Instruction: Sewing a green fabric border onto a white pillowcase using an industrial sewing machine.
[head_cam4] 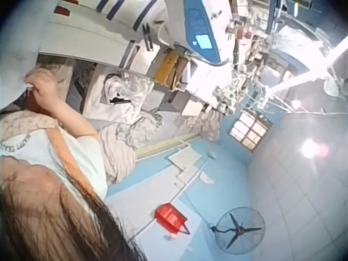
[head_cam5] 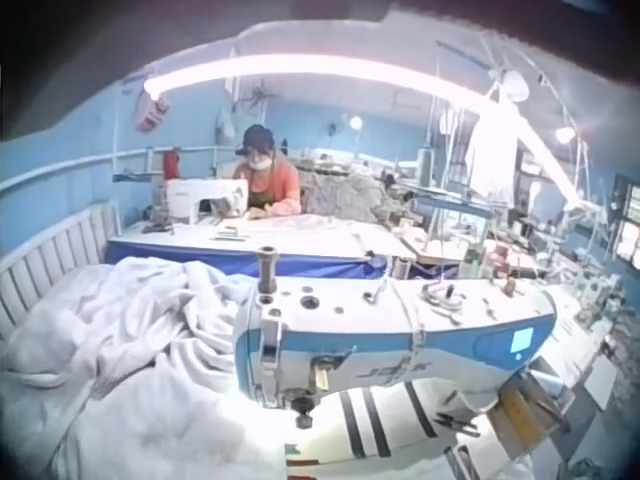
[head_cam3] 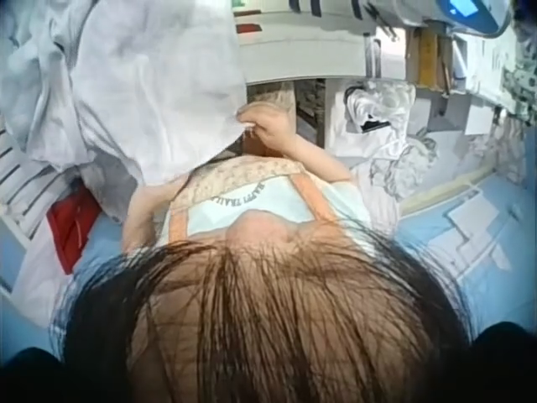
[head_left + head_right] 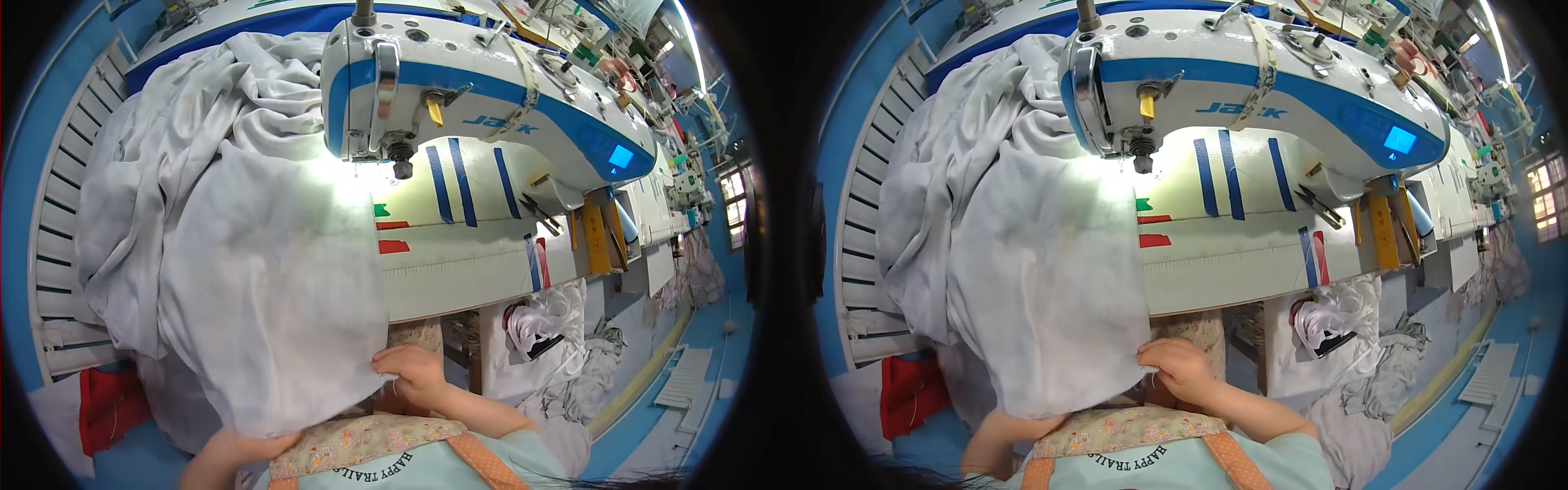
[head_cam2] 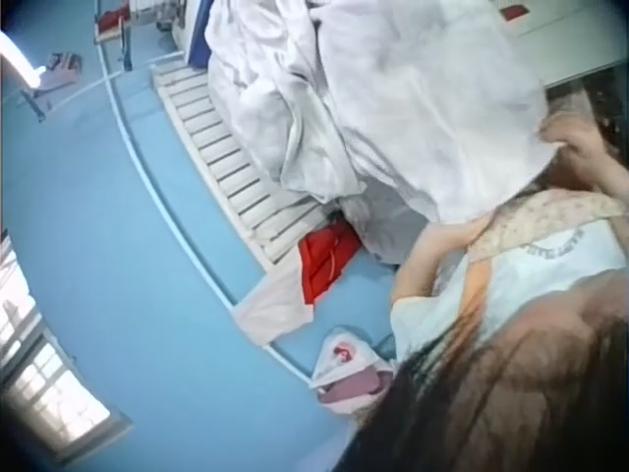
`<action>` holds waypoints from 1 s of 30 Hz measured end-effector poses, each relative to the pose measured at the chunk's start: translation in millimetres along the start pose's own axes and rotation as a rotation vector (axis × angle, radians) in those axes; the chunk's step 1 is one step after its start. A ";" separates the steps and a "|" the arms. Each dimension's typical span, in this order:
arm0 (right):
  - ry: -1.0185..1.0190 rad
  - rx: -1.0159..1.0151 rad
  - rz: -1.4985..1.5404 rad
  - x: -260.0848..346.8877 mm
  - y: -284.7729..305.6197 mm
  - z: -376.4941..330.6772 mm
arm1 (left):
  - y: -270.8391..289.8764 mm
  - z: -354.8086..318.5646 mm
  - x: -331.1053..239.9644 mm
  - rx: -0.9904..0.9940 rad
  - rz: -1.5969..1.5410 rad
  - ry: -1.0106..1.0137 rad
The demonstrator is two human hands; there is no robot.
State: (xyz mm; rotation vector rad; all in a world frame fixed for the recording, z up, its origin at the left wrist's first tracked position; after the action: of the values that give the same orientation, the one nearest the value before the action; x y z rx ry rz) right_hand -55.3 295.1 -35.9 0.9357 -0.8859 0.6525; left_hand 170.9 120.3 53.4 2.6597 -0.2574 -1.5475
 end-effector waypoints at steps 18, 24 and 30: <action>0.231 0.049 -0.240 10.1 24.3 36.8 | 104.9 156.7 -30.4 -0.558 0.914 -0.812; 0.324 0.044 -0.332 13.5 35.3 73.9 | 107.3 161.8 -58.9 -0.623 0.963 -0.673; 0.278 0.137 -0.370 11.0 45.5 103.3 | 109.6 159.1 -32.1 -0.639 0.882 -0.701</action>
State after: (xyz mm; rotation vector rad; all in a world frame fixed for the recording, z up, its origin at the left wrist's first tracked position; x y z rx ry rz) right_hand -122.6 225.5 23.4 1.0684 -0.4101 0.5103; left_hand 4.6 23.8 16.2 1.1859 -0.6900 -1.7122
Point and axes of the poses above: each hand's wrist, its own z-axis towards the middle knuckle, its own y-axis out of the back of the hand, x = y × z, the point moved 1 cm from there along z, towards the middle knuckle, and after that the axes turned 2 degrees about -x, right-handed, at the moved point
